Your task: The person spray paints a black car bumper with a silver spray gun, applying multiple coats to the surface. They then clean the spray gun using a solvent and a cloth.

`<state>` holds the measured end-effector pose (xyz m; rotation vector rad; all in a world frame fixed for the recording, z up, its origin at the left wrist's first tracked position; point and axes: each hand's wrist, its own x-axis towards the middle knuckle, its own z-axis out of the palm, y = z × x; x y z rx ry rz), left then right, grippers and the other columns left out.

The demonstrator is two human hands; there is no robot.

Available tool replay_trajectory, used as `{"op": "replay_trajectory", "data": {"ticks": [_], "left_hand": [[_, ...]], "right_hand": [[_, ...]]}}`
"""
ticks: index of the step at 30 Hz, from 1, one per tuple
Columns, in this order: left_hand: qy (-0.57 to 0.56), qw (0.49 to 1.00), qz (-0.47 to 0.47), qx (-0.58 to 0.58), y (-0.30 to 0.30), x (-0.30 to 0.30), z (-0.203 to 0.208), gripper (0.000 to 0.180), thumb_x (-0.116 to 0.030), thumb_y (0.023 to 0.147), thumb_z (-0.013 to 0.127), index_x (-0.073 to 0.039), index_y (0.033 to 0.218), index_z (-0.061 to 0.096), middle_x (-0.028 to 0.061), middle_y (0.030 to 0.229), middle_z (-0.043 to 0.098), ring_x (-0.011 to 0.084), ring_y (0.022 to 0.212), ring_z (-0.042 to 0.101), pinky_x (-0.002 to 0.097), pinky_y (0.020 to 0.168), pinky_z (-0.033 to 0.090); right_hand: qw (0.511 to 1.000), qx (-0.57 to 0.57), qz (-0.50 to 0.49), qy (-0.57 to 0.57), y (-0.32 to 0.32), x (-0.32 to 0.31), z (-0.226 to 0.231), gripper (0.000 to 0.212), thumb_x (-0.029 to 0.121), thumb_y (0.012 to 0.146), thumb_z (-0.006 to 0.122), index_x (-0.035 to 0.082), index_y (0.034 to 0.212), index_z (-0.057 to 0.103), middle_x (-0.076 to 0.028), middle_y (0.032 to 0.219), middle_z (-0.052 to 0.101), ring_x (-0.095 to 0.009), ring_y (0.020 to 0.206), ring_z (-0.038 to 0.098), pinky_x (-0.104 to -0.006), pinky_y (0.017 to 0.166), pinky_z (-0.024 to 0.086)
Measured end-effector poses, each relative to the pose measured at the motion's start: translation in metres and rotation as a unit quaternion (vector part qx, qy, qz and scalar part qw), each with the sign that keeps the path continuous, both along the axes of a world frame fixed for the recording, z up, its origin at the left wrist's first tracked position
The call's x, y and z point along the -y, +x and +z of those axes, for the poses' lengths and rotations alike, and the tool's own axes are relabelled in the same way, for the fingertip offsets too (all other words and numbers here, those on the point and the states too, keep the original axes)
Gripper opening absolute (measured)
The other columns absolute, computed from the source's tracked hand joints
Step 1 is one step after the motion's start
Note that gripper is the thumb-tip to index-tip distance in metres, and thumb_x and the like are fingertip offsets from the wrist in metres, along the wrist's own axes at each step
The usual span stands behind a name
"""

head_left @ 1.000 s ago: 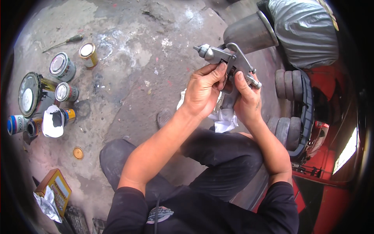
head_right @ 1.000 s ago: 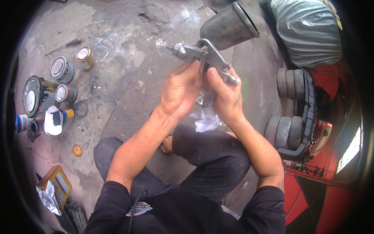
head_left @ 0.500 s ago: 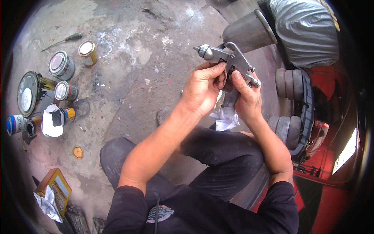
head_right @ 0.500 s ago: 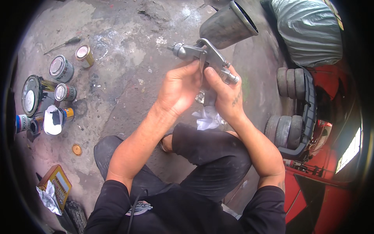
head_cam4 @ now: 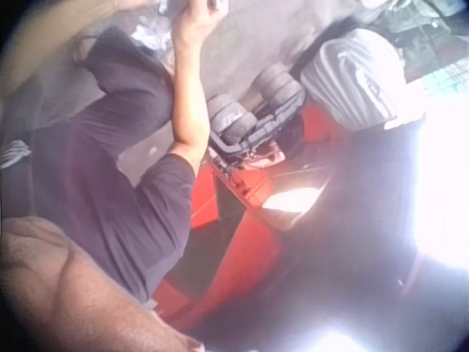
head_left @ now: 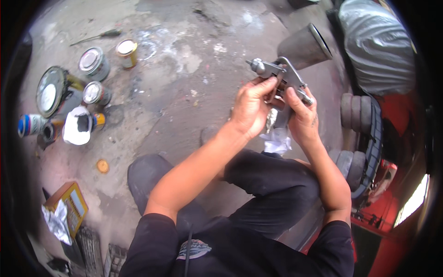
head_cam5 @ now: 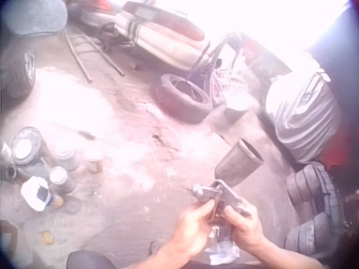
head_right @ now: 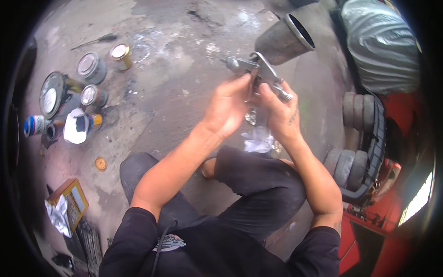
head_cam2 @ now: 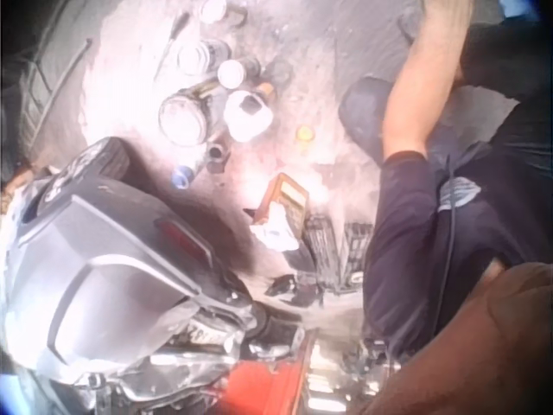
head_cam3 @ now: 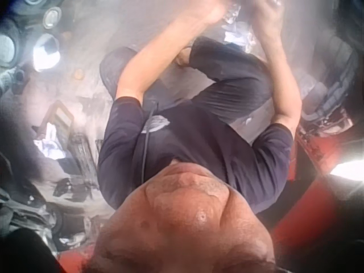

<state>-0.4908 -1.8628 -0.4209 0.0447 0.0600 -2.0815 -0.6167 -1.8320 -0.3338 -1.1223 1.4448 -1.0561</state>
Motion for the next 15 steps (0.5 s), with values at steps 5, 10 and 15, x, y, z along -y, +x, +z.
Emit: {"op": "replay_trajectory", "data": {"ticks": [5, 10, 15], "left_hand": [[0.008, 1.0, 0.002, -0.012, 0.014, -0.02, -0.002, 0.022, -0.016, 0.105, 0.065, -0.007, 0.124, 0.069, 0.0068, 0.116, 0.074, 0.0196, 0.098, 0.071, 0.0361, 0.083, 0.057], [-0.044, 0.998, -0.03, 0.021, 0.035, -0.026, -0.016, 0.043, -0.033, 0.107, 0.066, -0.008, 0.142, 0.063, 0.0085, 0.124, 0.071, 0.0237, 0.111, 0.07, 0.0431, 0.098, 0.054], [-0.103, 0.937, 0.061, 0.329, 0.084, -0.061, -0.029, 0.052, -0.025, 0.105, 0.068, -0.003, 0.151, 0.057, 0.008, 0.126, 0.068, 0.0167, 0.104, 0.067, 0.0342, 0.086, 0.058]], "right_hand": [[0.999, 0.002, 0.029, -0.03, 0.009, -0.002, 0.0, 0.057, 0.027, 0.107, 0.066, 0.001, 0.156, 0.051, -0.012, 0.136, 0.069, -0.02, 0.125, 0.065, -0.037, 0.108, 0.049], [0.996, 0.047, 0.067, -0.029, 0.016, 0.007, 0.009, 0.047, 0.032, 0.112, 0.059, 0.0, 0.146, 0.055, -0.018, 0.134, 0.069, -0.026, 0.12, 0.07, -0.0392, 0.102, 0.055], [0.992, 0.011, 0.12, -0.03, 0.003, 0.012, -0.01, 0.056, 0.031, 0.113, 0.055, 0.002, 0.159, 0.044, -0.019, 0.14, 0.067, -0.03, 0.129, 0.066, -0.0436, 0.101, 0.057]]}}
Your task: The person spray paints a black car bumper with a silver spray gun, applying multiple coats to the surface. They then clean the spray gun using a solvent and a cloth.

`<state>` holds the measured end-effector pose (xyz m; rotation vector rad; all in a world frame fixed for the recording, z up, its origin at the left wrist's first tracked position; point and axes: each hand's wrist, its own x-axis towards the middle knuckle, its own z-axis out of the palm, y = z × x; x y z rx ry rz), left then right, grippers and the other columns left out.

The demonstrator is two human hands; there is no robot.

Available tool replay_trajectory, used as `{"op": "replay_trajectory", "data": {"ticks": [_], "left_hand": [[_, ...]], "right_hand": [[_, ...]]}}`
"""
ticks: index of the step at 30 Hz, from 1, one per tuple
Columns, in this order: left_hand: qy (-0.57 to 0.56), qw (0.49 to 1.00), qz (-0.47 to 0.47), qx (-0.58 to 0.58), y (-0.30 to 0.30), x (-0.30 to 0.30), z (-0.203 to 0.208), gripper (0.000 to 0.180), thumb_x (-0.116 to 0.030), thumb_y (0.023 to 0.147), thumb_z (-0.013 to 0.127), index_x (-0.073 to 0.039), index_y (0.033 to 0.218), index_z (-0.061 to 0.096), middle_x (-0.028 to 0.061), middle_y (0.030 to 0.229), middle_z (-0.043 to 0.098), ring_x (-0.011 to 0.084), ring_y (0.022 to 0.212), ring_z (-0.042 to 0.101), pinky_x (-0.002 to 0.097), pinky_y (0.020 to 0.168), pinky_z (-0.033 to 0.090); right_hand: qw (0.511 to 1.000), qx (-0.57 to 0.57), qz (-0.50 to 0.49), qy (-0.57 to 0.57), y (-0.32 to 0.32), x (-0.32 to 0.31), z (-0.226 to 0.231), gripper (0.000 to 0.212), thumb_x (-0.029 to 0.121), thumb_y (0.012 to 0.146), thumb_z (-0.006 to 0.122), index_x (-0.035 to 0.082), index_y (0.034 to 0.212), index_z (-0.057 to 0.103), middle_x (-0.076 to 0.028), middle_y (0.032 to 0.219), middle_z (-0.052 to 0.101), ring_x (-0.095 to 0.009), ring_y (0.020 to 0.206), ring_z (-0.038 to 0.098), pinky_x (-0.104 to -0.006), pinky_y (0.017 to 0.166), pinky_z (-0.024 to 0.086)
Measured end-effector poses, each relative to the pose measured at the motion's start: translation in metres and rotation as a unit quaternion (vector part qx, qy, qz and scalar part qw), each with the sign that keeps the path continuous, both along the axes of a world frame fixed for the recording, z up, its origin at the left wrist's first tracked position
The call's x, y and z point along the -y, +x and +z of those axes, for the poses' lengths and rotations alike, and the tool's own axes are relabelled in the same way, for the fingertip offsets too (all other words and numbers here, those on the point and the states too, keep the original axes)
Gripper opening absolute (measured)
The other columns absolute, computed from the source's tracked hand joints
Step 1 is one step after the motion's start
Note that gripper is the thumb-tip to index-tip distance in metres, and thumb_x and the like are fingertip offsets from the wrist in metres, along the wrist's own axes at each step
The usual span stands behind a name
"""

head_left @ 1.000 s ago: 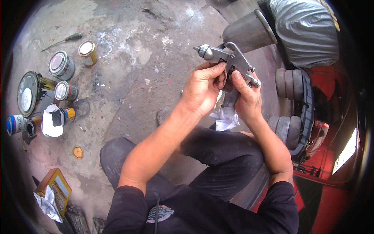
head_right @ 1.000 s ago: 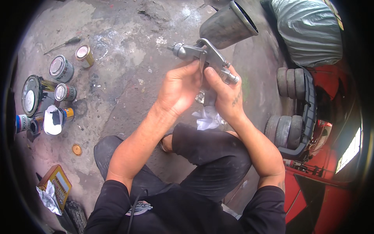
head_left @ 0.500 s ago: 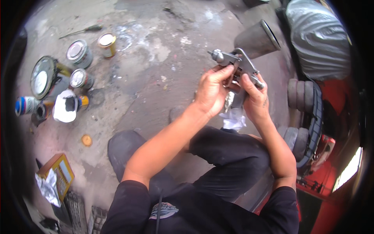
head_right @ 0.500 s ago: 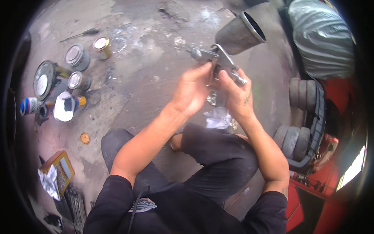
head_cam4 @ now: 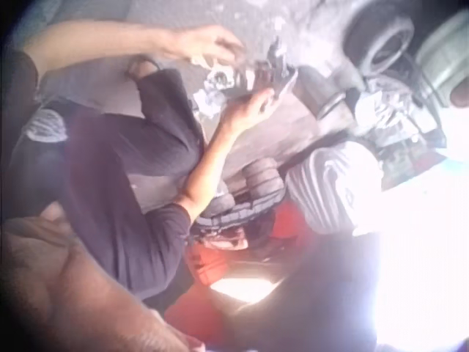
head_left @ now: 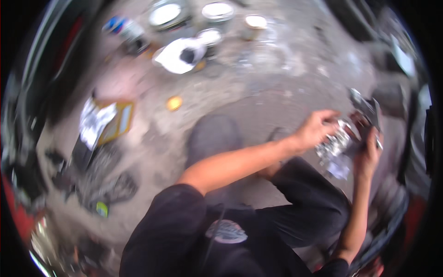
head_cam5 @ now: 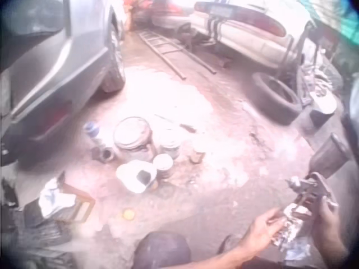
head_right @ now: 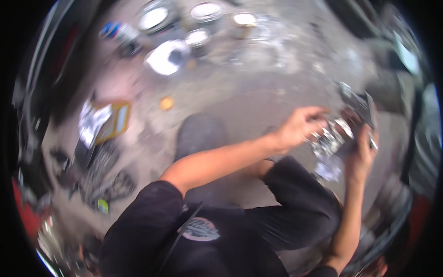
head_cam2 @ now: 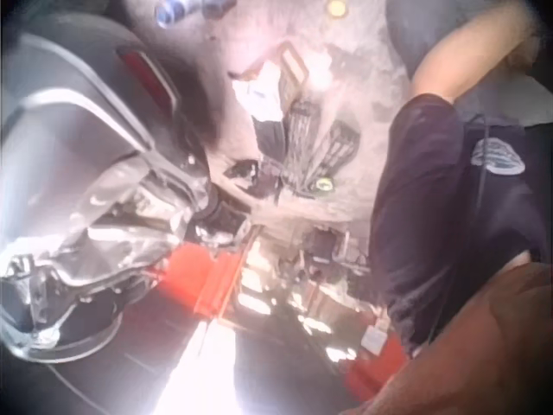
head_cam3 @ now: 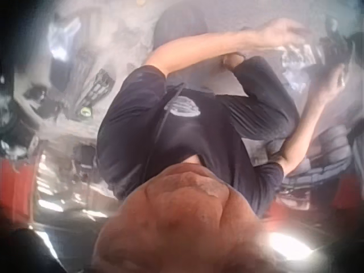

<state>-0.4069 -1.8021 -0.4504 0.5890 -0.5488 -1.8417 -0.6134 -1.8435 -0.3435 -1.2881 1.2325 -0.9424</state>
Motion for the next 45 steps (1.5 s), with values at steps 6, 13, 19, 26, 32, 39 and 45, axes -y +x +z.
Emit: {"op": "replay_trajectory", "data": {"ticks": [6, 13, 19, 26, 32, 39, 45], "left_hand": [[-0.093, 0.767, 0.26, 0.579, 0.18, -0.095, -0.011, 0.057, -0.014, 0.094, 0.077, -0.007, 0.147, 0.059, 0.0119, 0.14, 0.06, 0.0291, 0.13, 0.057, 0.0451, 0.114, 0.045], [0.157, 0.272, 0.207, 0.927, 0.47, -0.243, 0.002, 0.077, -0.04, 0.091, 0.081, -0.012, 0.156, 0.052, 0.0331, 0.156, 0.042, 0.0507, 0.14, 0.046, 0.0578, 0.118, 0.038], [0.123, 0.321, 0.262, 0.902, 0.506, -0.291, -0.025, 0.048, -0.029, 0.093, 0.079, -0.009, 0.136, 0.07, 0.0249, 0.144, 0.058, 0.0449, 0.126, 0.059, 0.0513, 0.107, 0.049], [0.142, 0.259, 0.142, 0.945, 0.508, -0.305, 0.002, 0.082, -0.035, 0.076, 0.093, -0.014, 0.148, 0.061, 0.0257, 0.141, 0.058, 0.0457, 0.128, 0.059, 0.0512, 0.107, 0.05], [0.202, 0.417, 0.137, 0.875, 0.538, -0.327, -0.015, 0.103, -0.03, 0.067, 0.094, -0.019, 0.159, 0.05, 0.029, 0.133, 0.057, 0.046, 0.127, 0.058, 0.0523, 0.11, 0.048], [0.182, 0.404, 0.116, 0.889, 0.528, -0.291, 0.011, 0.104, -0.027, 0.066, 0.093, -0.018, 0.16, 0.05, 0.0279, 0.136, 0.057, 0.0462, 0.129, 0.056, 0.0511, 0.113, 0.046], [0.064, 0.363, -0.019, 0.93, 0.481, -0.248, 0.107, 0.096, -0.021, 0.059, 0.09, -0.018, 0.15, 0.061, 0.0281, 0.15, 0.051, 0.0464, 0.134, 0.053, 0.0502, 0.116, 0.045]], "right_hand": [[0.992, -0.097, 0.077, 0.003, -0.014, 0.001, -0.004, 0.059, 0.033, 0.115, 0.052, 0.003, 0.164, 0.039, -0.021, 0.145, 0.063, -0.03, 0.131, 0.064, -0.0429, 0.1, 0.06], [0.967, -0.157, 0.191, 0.062, 0.027, 0.004, -0.015, 0.063, 0.034, 0.108, 0.065, 0.002, 0.16, 0.048, -0.015, 0.136, 0.067, -0.021, 0.118, 0.067, -0.0345, 0.099, 0.058], [0.937, -0.228, 0.261, 0.044, 0.064, 0.008, -0.017, 0.061, 0.032, 0.103, 0.069, 0.004, 0.155, 0.056, -0.009, 0.135, 0.068, -0.014, 0.104, 0.065, -0.0295, 0.095, 0.052], [0.913, -0.245, 0.326, 0.016, 0.097, 0.007, -0.019, 0.06, 0.012, 0.094, 0.073, 0.004, 0.151, 0.06, -0.015, 0.149, 0.065, -0.028, 0.142, 0.057, -0.0388, 0.12, 0.039], [0.87, -0.192, 0.439, -0.119, 0.135, 0.001, -0.071, 0.055, 0.002, 0.094, 0.074, 0.008, 0.147, 0.062, -0.018, 0.147, 0.066, -0.038, 0.138, 0.06, -0.0452, 0.115, 0.048], [0.844, -0.215, 0.466, -0.155, 0.134, 0.006, -0.09, 0.059, 0.006, 0.095, 0.073, 0.015, 0.151, 0.059, -0.018, 0.143, 0.067, -0.04, 0.132, 0.062, -0.048, 0.11, 0.052], [0.853, -0.205, 0.445, -0.18, 0.155, 0.005, -0.124, 0.058, 0.007, 0.096, 0.073, 0.017, 0.152, 0.059, -0.018, 0.143, 0.067, -0.04, 0.13, 0.063, -0.0473, 0.109, 0.053]]}}
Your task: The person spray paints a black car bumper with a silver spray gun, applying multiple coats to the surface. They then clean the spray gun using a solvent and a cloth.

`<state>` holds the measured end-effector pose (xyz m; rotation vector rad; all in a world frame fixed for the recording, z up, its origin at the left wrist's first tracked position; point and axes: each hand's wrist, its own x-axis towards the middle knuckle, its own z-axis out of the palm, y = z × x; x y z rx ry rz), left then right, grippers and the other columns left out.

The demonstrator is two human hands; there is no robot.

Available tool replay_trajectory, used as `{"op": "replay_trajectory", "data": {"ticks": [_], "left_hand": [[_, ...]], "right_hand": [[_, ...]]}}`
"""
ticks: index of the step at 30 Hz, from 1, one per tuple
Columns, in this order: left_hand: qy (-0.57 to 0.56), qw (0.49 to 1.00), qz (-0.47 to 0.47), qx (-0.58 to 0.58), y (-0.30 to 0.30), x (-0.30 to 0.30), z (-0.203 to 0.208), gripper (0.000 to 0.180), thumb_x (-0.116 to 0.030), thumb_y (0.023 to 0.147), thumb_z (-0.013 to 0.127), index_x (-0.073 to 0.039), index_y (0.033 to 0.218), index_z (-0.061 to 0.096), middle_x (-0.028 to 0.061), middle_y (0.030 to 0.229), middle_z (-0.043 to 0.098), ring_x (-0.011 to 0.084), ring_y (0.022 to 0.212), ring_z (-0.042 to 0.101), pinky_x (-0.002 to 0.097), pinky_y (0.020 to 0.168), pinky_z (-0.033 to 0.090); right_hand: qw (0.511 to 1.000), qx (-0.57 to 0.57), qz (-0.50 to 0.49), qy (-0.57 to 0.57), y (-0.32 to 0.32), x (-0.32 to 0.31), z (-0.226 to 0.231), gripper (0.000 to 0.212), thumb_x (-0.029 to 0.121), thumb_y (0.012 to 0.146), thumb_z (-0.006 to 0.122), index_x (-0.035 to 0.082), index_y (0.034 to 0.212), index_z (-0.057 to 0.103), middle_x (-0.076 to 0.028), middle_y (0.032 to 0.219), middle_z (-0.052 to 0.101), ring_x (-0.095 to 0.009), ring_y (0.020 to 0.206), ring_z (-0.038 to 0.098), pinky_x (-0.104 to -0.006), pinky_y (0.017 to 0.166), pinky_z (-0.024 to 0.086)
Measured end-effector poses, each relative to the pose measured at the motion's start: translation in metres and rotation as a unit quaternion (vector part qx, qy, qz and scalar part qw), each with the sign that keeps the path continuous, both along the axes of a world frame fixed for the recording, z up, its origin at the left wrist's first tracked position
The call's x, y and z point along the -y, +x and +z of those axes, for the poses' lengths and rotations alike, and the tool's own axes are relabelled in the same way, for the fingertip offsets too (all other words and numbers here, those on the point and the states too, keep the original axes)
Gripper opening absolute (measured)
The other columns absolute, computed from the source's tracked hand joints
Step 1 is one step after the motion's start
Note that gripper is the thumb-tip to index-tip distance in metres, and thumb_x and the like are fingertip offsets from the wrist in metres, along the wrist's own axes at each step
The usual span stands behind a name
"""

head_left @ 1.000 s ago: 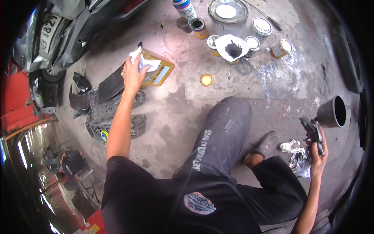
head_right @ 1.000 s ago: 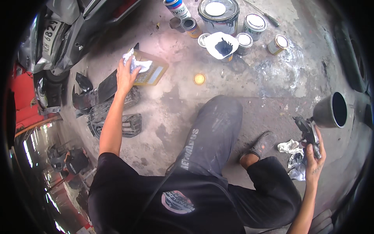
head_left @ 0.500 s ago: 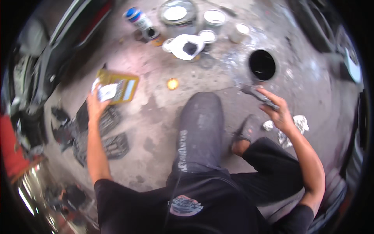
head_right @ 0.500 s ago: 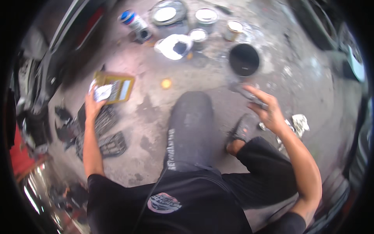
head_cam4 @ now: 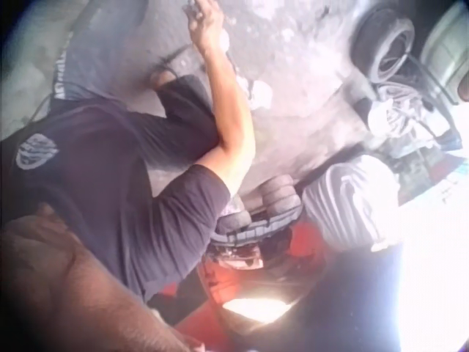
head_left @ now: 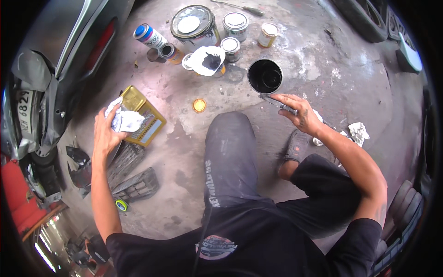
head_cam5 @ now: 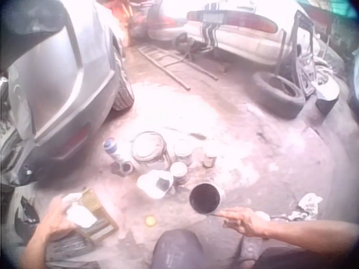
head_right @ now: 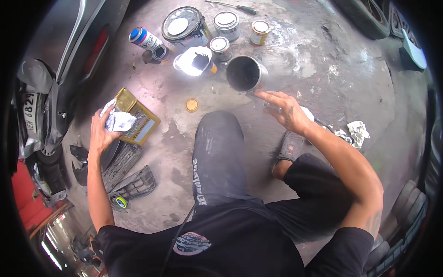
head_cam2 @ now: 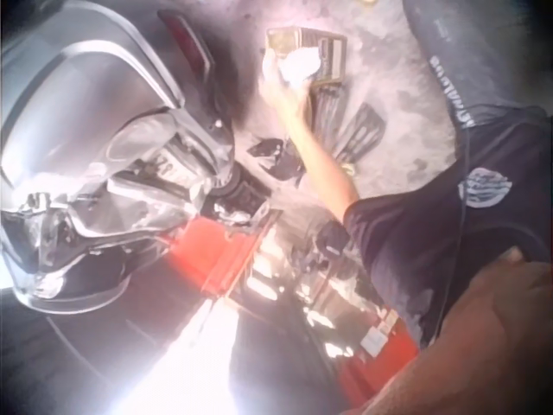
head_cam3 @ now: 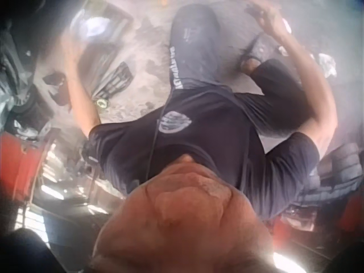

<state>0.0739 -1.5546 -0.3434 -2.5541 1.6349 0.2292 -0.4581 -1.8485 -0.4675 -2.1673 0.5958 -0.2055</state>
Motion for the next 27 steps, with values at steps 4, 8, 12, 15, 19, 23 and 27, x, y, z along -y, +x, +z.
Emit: {"op": "replay_trajectory", "data": {"ticks": [4, 8, 12, 15, 19, 23, 27], "left_hand": [[0.03, 0.996, -0.07, -0.051, -0.033, 0.038, 0.047, 0.095, -0.017, 0.054, 0.087, -0.018, 0.146, 0.065, 0.0266, 0.152, 0.049, 0.0472, 0.139, 0.049, 0.05, 0.118, 0.044], [0.073, 0.985, -0.135, -0.08, -0.067, 0.082, 0.075, 0.094, -0.018, 0.054, 0.086, -0.019, 0.146, 0.066, 0.028, 0.153, 0.048, 0.0473, 0.14, 0.049, 0.0501, 0.117, 0.045], [0.131, 0.961, -0.234, -0.07, -0.097, 0.128, 0.082, 0.094, -0.017, 0.052, 0.085, -0.018, 0.144, 0.068, 0.0297, 0.15, 0.05, 0.0472, 0.136, 0.053, 0.0492, 0.116, 0.046], [0.204, 0.933, -0.295, -0.038, -0.13, 0.168, 0.087, 0.09, -0.012, 0.051, 0.086, -0.017, 0.139, 0.072, 0.0274, 0.146, 0.054, 0.0437, 0.127, 0.057, 0.0466, 0.112, 0.049], [0.225, 0.888, -0.401, -0.02, -0.153, 0.206, 0.072, 0.066, -0.017, 0.064, 0.085, -0.015, 0.13, 0.078, 0.0191, 0.111, 0.065, 0.0393, 0.111, 0.063, 0.0463, 0.098, 0.055], [0.29, 0.858, -0.424, 0.022, -0.173, 0.24, 0.065, 0.069, -0.019, 0.059, 0.088, -0.016, 0.127, 0.079, 0.0194, 0.112, 0.066, 0.0384, 0.111, 0.064, 0.0462, 0.095, 0.057], [0.349, 0.827, -0.437, 0.043, -0.2, 0.271, 0.055, 0.073, -0.023, 0.055, 0.091, -0.016, 0.127, 0.08, 0.0195, 0.113, 0.069, 0.0385, 0.114, 0.065, 0.0432, 0.098, 0.057]], "right_hand": [[1.0, 0.019, -0.006, -0.011, 0.015, -0.009, -0.025, 0.056, 0.008, 0.097, 0.072, 0.018, 0.151, 0.06, -0.017, 0.142, 0.067, -0.04, 0.128, 0.063, -0.0474, 0.108, 0.054], [0.999, 0.031, -0.007, -0.016, 0.034, -0.02, -0.053, 0.056, 0.008, 0.097, 0.072, 0.021, 0.15, 0.061, -0.017, 0.141, 0.067, -0.04, 0.126, 0.064, -0.0482, 0.105, 0.055], [0.999, 0.02, -0.003, -0.038, 0.045, -0.026, -0.071, 0.056, 0.009, 0.097, 0.071, 0.023, 0.151, 0.06, -0.016, 0.137, 0.068, -0.041, 0.123, 0.064, -0.0491, 0.103, 0.055], [0.998, -0.02, 0.002, -0.055, 0.052, -0.028, -0.072, 0.058, 0.01, 0.097, 0.07, 0.024, 0.153, 0.058, -0.015, 0.131, 0.069, -0.04, 0.12, 0.064, -0.0495, 0.101, 0.055], [0.997, -0.035, -0.003, -0.07, 0.053, -0.031, -0.085, 0.06, 0.008, 0.095, 0.068, 0.023, 0.153, 0.058, -0.016, 0.12, 0.068, -0.039, 0.116, 0.064, -0.0494, 0.098, 0.054], [0.997, -0.056, 0.001, -0.062, 0.06, -0.036, -0.095, 0.062, 0.005, 0.094, 0.065, 0.023, 0.153, 0.059, -0.015, 0.115, 0.066, -0.038, 0.114, 0.064, -0.0495, 0.096, 0.054], [0.995, -0.077, 0.001, -0.055, 0.059, -0.036, -0.097, 0.063, 0.004, 0.093, 0.06, 0.023, 0.153, 0.059, -0.015, 0.117, 0.066, -0.037, 0.115, 0.064, -0.0492, 0.096, 0.054]]}}
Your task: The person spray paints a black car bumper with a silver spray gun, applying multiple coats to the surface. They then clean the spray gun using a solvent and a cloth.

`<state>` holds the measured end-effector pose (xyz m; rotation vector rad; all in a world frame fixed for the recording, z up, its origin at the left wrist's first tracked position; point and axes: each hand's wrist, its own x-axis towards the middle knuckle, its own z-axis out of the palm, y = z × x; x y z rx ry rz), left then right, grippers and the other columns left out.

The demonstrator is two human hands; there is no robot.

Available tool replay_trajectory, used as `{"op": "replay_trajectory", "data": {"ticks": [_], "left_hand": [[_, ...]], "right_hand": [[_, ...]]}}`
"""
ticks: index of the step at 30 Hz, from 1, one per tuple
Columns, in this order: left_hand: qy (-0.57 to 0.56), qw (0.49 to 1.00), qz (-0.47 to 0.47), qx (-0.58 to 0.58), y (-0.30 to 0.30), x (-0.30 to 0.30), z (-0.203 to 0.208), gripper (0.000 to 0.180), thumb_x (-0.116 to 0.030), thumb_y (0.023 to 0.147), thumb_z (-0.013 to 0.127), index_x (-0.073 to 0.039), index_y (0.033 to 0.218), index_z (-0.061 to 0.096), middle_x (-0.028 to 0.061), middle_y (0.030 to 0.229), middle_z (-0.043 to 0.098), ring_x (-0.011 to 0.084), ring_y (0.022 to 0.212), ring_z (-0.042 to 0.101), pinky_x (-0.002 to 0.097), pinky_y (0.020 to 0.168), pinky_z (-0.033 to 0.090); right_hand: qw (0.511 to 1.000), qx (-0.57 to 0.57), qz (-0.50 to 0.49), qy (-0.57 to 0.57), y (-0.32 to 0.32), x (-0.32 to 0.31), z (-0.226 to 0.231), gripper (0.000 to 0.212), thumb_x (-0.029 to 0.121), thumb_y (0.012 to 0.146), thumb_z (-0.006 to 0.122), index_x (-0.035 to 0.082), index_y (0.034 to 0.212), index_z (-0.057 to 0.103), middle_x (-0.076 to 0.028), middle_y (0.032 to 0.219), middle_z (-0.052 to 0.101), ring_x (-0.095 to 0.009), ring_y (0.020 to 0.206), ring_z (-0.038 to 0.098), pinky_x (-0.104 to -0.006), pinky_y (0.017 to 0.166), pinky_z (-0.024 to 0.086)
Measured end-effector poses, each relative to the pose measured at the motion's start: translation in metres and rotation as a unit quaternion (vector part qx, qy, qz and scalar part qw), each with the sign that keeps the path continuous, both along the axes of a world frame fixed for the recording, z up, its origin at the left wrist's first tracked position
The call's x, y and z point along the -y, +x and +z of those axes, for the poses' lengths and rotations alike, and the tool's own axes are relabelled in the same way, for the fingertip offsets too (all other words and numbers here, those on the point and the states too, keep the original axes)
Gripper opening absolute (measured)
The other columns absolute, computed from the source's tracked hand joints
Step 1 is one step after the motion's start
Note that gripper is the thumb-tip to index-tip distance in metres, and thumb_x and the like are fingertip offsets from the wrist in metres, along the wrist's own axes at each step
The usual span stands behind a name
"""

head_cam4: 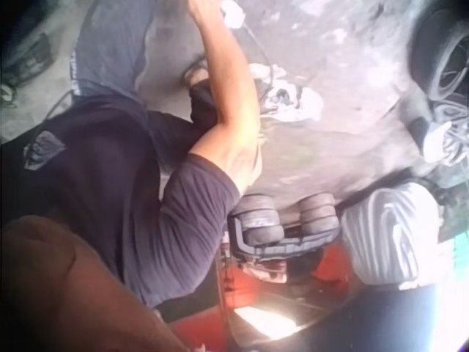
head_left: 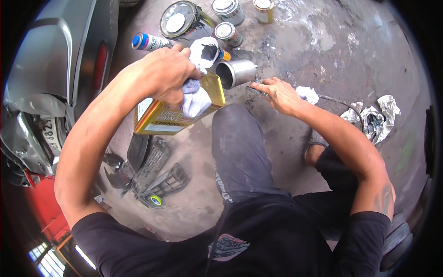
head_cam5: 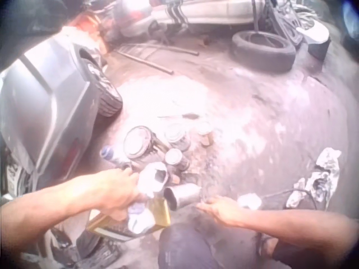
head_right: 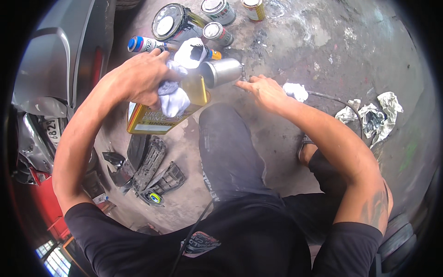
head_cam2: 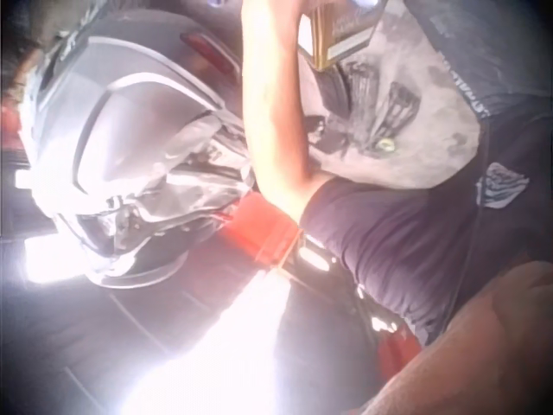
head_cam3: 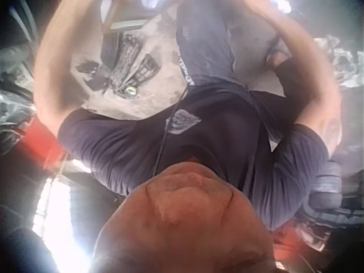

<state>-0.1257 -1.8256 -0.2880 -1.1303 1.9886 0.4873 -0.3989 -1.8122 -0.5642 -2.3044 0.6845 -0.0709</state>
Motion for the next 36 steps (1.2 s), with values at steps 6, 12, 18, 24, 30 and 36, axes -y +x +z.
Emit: {"op": "replay_trajectory", "data": {"ticks": [6, 12, 18, 24, 30, 36], "left_hand": [[0.043, 0.998, -0.023, 0.042, -0.03, 0.025, -0.015, 0.073, -0.024, 0.053, 0.093, -0.015, 0.124, 0.081, 0.0188, 0.117, 0.074, 0.0351, 0.114, 0.069, 0.0406, 0.096, 0.058], [0.108, 0.992, -0.034, 0.047, -0.047, 0.043, -0.032, 0.062, -0.023, 0.052, 0.093, -0.012, 0.112, 0.084, 0.0108, 0.098, 0.082, 0.0275, 0.101, 0.078, 0.038, 0.088, 0.06], [0.134, 0.982, -0.064, 0.12, -0.064, 0.049, -0.046, 0.05, -0.022, 0.055, 0.093, -0.011, 0.104, 0.085, 0.0101, 0.099, 0.082, 0.0278, 0.101, 0.078, 0.039, 0.087, 0.06], [0.183, 0.969, -0.041, 0.158, -0.083, 0.057, -0.041, 0.047, -0.022, 0.06, 0.093, -0.01, 0.105, 0.085, 0.0103, 0.101, 0.082, 0.0276, 0.102, 0.078, 0.0395, 0.086, 0.061], [0.231, 0.951, 0.018, 0.204, -0.096, 0.065, -0.036, 0.046, -0.016, 0.062, 0.093, -0.009, 0.106, 0.084, 0.0122, 0.104, 0.082, 0.0282, 0.101, 0.079, 0.0413, 0.082, 0.063], [0.225, 0.953, -0.02, 0.2, -0.098, 0.069, -0.047, 0.047, -0.016, 0.062, 0.093, -0.009, 0.108, 0.084, 0.012, 0.105, 0.082, 0.029, 0.101, 0.079, 0.0404, 0.084, 0.062]], "right_hand": [[1.0, -0.016, -0.003, 0.003, -0.003, -0.001, -0.008, 0.069, 0.001, 0.089, 0.06, 0.023, 0.154, 0.058, -0.016, 0.125, 0.068, -0.037, 0.116, 0.065, -0.0479, 0.099, 0.054], [1.0, -0.023, -0.001, -0.004, -0.008, -0.005, -0.023, 0.075, 0.001, 0.085, 0.064, 0.026, 0.156, 0.057, -0.016, 0.13, 0.068, -0.036, 0.119, 0.064, -0.0477, 0.099, 0.055], [0.998, -0.058, 0.006, 0.037, -0.007, -0.003, -0.024, 0.06, 0.016, 0.1, 0.068, 0.029, 0.157, 0.054, -0.012, 0.138, 0.067, -0.036, 0.123, 0.064, -0.0484, 0.101, 0.054], [0.997, -0.033, -0.003, 0.074, -0.01, -0.002, -0.027, 0.059, 0.015, 0.098, 0.07, 0.027, 0.155, 0.058, -0.013, 0.133, 0.07, -0.038, 0.119, 0.067, -0.0488, 0.097, 0.056], [0.996, -0.007, -0.003, 0.084, -0.011, -0.004, -0.035, 0.057, 0.015, 0.096, 0.072, 0.025, 0.151, 0.061, -0.014, 0.127, 0.072, -0.039, 0.112, 0.07, -0.0492, 0.094, 0.058], [0.995, 0.014, -0.006, 0.095, -0.018, -0.005, -0.046, 0.057, 0.014, 0.095, 0.074, 0.024, 0.15, 0.062, -0.014, 0.125, 0.073, -0.039, 0.112, 0.07, -0.0501, 0.095, 0.058]]}}
